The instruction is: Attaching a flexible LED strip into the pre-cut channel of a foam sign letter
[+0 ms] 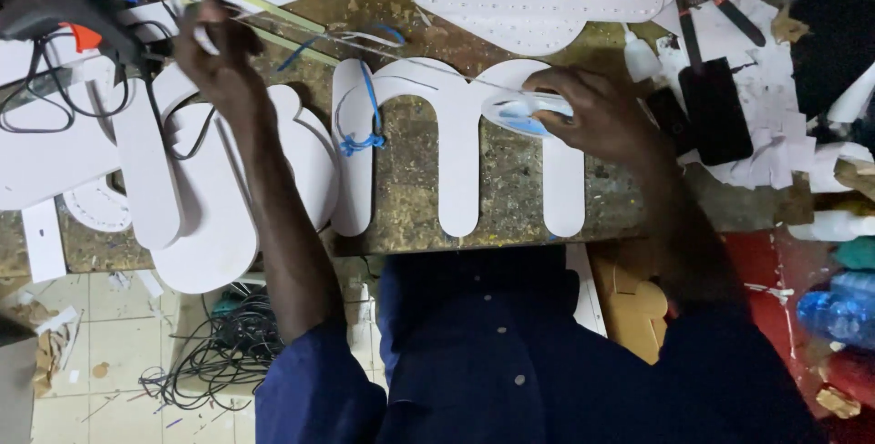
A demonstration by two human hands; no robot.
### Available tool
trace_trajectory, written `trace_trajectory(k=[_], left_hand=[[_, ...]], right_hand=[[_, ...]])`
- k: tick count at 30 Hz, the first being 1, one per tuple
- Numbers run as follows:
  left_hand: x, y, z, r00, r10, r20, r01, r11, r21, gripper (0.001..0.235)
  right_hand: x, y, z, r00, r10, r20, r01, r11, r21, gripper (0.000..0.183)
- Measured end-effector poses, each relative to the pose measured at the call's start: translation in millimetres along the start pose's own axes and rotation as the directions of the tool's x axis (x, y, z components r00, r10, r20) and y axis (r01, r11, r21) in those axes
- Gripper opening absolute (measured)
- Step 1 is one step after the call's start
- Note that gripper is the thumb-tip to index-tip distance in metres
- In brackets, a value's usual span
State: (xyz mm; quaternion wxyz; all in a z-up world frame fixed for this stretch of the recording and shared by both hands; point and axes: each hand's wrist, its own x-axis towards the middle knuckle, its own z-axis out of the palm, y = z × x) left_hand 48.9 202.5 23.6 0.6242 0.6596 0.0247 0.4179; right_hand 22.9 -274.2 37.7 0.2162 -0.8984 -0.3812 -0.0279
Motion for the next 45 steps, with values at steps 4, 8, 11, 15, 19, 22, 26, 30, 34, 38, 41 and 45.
trace_trajectory(k=[4, 8, 11, 15, 19, 22, 26, 30, 34, 38, 41, 45], left_hand=[[56.2, -69.7, -89.4, 0.942, 0.089, -0.323, -0.101, 0.995, -0.020, 0.072], [55.4, -117.6, -148.5, 0.928, 0.262, -0.266, -0.087, 0.844, 0.529, 0.044], [-12.4, -49.1, -75.9, 0.953, 0.251, 0.168, -0.299, 0.715, 0.632, 0.074], [-97.1, 61.0, 60.1, 0.520, 0.130, 0.845, -0.278, 0.960, 0.024, 0.098], [-131.6, 32.8, 92.9, 0.497, -0.053, 0.866, -0.102, 0.988, 0.119, 0.044], [-153.1, 23.5, 97.4, 0.704, -0.177, 0.688, 0.246, 0.969, -0.003, 0.018], [-181.8, -13.6, 105.9, 0.774, -0.181, 0.607, 0.404, 0.879, -0.254, 0.025], [-175.4, 5.9, 99.3, 0.497, -0.339, 0.799, 0.658, 0.747, -0.093, 0.064], [-168.2, -29.0, 82.2, 0.623, -0.192, 0.758, 0.418, 0.901, -0.115, 0.040], [-95.3, -63.6, 22.6, 0.870, -0.239, 0.430, 0.248, 0.968, 0.037, 0.014], [-35.4, -43.4, -21.2, 0.949, -0.029, 0.313, 0.002, 0.996, 0.086, 0.017], [37.6, -27.7, -72.8, 0.937, 0.350, 0.012, -0.344, 0.912, 0.223, 0.032]], right_hand=[[-10.8, 0.0, -12.1, 0.967, 0.242, 0.082, -0.236, 0.969, -0.078, 0.055], [-31.0, 18.3, 2.3, 0.922, 0.382, 0.060, -0.376, 0.922, -0.093, 0.058], [-19.8, 17.8, 11.1, 0.979, 0.191, -0.074, -0.191, 0.982, 0.014, 0.051], [10.5, -7.6, 15.6, 0.971, 0.026, -0.238, 0.052, 0.948, 0.315, 0.035], [14.8, -3.8, 39.6, 0.954, 0.035, -0.296, 0.108, 0.886, 0.451, 0.033], [11.4, -0.5, 74.1, 0.892, 0.193, -0.409, 0.120, 0.772, 0.624, 0.069], [18.6, -37.7, 109.7, 0.793, 0.490, -0.361, 0.173, 0.388, 0.905, 0.067], [22.1, -2.5, 140.8, 0.669, 0.599, -0.440, 0.340, 0.280, 0.898, 0.050], [27.2, -6.5, 73.0, 0.747, 0.496, -0.443, 0.291, 0.355, 0.888, 0.049], [-12.7, 22.4, 13.6, 0.844, 0.411, -0.345, -0.093, 0.746, 0.659, 0.057], [-30.7, 26.4, -2.7, 0.958, 0.257, -0.127, -0.247, 0.965, 0.090, 0.053], [-53.2, 53.8, -7.3, 0.992, -0.045, -0.117, 0.009, 0.956, -0.292, 0.053]])
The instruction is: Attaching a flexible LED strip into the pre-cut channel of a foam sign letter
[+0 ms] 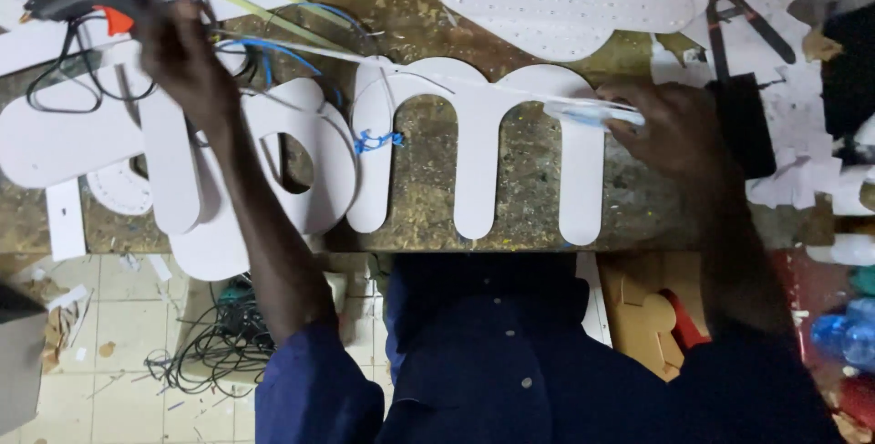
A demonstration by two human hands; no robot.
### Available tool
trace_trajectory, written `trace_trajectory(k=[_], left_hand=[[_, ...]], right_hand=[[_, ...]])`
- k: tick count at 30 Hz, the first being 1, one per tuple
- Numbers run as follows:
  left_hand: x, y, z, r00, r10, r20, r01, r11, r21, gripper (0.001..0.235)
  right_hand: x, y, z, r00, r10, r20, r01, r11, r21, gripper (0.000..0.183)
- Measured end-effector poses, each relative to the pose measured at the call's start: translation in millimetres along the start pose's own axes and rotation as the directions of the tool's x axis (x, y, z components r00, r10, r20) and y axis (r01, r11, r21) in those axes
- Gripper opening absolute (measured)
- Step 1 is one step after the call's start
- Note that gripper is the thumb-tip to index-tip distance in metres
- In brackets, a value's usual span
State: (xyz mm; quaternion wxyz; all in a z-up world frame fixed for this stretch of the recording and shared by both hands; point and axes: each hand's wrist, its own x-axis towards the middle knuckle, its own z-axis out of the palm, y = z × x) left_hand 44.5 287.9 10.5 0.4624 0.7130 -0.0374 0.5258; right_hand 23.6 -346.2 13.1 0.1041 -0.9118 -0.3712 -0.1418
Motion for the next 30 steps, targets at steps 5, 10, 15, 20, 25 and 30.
trace_trajectory(k=[5, 10, 15, 20, 25, 30], left_hand=[[-22.0, -21.1, -0.7, 0.944, -0.095, 0.315, -0.106, 0.818, 0.565, 0.021], [-85.2, 133.5, 104.4, 0.567, -0.037, 0.823, 0.101, 0.995, -0.025, 0.068], [-146.6, 156.7, 161.7, 0.587, 0.086, 0.805, 0.075, 0.984, -0.160, 0.024], [-154.6, 145.5, 151.6, 0.736, -0.214, 0.642, 0.449, 0.865, -0.227, 0.021], [-158.3, 171.5, 159.2, 0.683, -0.498, 0.534, 0.720, 0.582, -0.378, 0.017], [-150.7, 122.2, 139.8, 0.721, -0.407, 0.561, 0.678, 0.580, -0.451, 0.010]], right_hand=[[21.4, -32.6, -34.3, 0.998, 0.055, -0.034, -0.059, 0.992, -0.108, 0.053], [58.1, -63.9, -6.4, 0.991, -0.111, -0.077, 0.101, 0.986, -0.131, 0.037], [63.8, -66.1, 10.1, 0.986, -0.087, -0.144, 0.097, 0.993, 0.067, 0.032], [27.4, -60.3, 44.7, 0.930, 0.362, -0.058, -0.173, 0.573, 0.801, 0.063], [45.5, -94.0, 89.1, 0.837, 0.547, -0.017, 0.039, -0.030, 0.999, 0.072], [69.4, -87.6, 69.5, 0.708, 0.688, -0.159, 0.169, 0.054, 0.984, 0.058]])
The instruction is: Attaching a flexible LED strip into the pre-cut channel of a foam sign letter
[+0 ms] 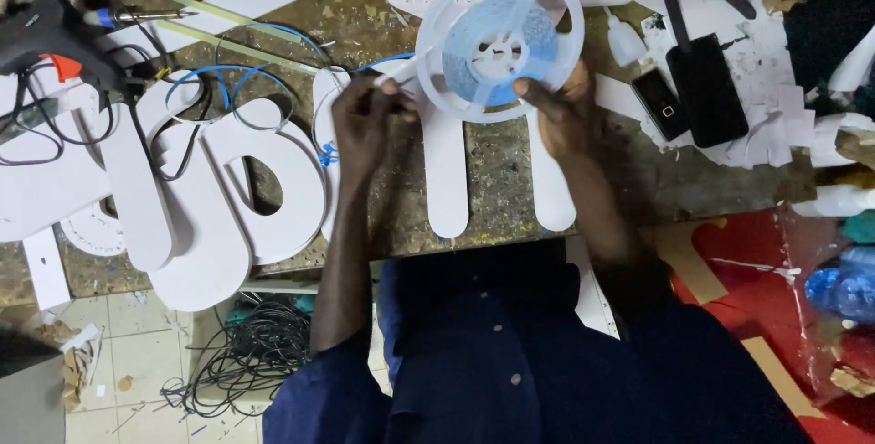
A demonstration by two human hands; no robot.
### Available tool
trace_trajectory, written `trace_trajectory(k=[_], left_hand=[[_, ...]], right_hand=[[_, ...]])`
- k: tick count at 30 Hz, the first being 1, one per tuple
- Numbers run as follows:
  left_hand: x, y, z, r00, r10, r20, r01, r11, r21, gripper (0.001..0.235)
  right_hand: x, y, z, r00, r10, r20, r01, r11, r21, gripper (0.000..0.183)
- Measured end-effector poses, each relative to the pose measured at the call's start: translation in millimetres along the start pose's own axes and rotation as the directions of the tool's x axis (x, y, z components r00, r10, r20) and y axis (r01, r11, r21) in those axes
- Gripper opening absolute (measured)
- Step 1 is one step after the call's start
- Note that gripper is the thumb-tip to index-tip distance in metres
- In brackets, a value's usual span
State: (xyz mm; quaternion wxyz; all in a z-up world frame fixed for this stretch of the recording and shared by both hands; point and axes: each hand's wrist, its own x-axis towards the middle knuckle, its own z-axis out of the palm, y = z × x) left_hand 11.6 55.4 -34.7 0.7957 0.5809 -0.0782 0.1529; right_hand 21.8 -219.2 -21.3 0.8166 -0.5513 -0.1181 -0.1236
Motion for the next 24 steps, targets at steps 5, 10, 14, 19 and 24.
trace_trajectory(k=[5, 10, 14, 19, 24], left_hand=[[26.0, 55.7, -104.9, 0.961, 0.125, -0.247, -0.075, 0.977, 0.201, 0.008], [58.7, 66.6, -174.6, 0.897, 0.414, -0.154, -0.269, 0.788, 0.554, 0.040], [57.7, 26.0, -224.7, 0.893, 0.385, -0.233, -0.026, 0.561, 0.827, 0.024], [15.9, 47.1, -135.0, 0.975, 0.194, -0.113, 0.041, 0.340, 0.939, 0.115], [-12.5, 66.2, 25.2, 0.842, -0.151, 0.518, -0.231, 0.767, 0.599, 0.057]], right_hand=[[16.0, -39.9, -74.9, 0.967, 0.063, 0.247, 0.073, 0.861, -0.504, 0.029], [6.6, -65.5, -52.0, 0.742, 0.234, 0.629, 0.399, 0.600, -0.694, 0.036], [0.5, -47.2, -50.7, 0.765, 0.365, 0.530, 0.320, 0.499, -0.805, 0.053], [-3.4, -41.7, -53.7, 0.865, 0.415, 0.281, 0.044, 0.495, -0.868, 0.067], [0.1, -59.0, -17.0, 0.776, 0.116, 0.619, 0.373, 0.707, -0.600, 0.048]])
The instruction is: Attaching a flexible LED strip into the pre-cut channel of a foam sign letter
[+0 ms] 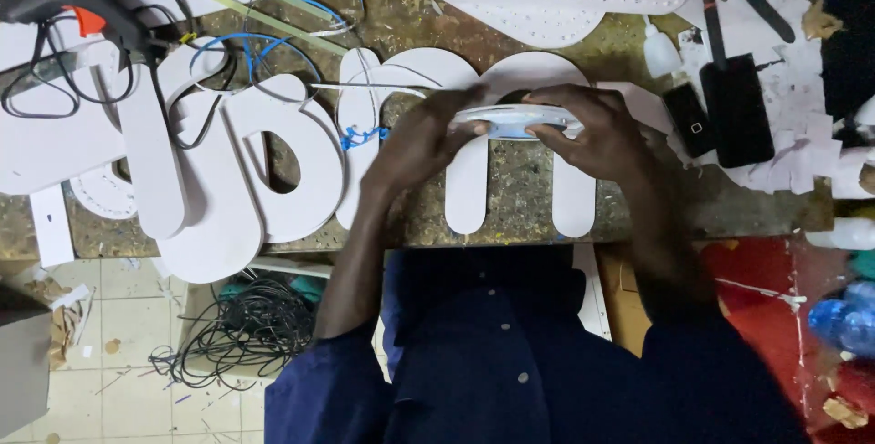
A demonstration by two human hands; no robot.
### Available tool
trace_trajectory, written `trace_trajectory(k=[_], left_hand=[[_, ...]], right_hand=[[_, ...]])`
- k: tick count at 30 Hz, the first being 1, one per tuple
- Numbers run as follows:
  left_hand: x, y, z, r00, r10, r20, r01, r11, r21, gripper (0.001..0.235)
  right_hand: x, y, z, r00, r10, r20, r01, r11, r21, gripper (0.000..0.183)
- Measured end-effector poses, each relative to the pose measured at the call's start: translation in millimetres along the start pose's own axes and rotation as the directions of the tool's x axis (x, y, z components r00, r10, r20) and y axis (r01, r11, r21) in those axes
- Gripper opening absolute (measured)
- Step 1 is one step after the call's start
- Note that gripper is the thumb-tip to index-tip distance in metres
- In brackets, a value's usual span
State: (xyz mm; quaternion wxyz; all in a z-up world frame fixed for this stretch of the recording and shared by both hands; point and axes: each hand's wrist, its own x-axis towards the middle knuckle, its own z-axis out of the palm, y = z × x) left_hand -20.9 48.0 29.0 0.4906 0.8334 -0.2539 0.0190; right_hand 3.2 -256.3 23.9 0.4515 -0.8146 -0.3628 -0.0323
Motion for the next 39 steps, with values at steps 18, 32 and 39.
trace_trajectory(k=[18, 32, 39], left_hand=[[-33.9, -97.3, -27.0, 0.905, -0.003, -0.425, -0.071, 0.985, -0.158, 0.014], [-70.7, -186.4, -179.2, 0.705, 0.192, -0.682, 0.383, 0.707, 0.595, 0.066], [1.8, -23.6, 14.0, 0.996, 0.020, 0.088, -0.026, 0.997, 0.066, 0.066]], right_hand=[[-10.2, 55.6, 10.3, 0.881, 0.284, -0.378, 0.007, 0.792, 0.610, 0.065], [-47.6, 22.8, -33.6, 0.996, -0.017, -0.086, -0.039, 0.793, -0.608, 0.047], [1.1, -0.4, 22.7, 0.978, -0.207, -0.037, 0.176, 0.902, -0.395, 0.017]])
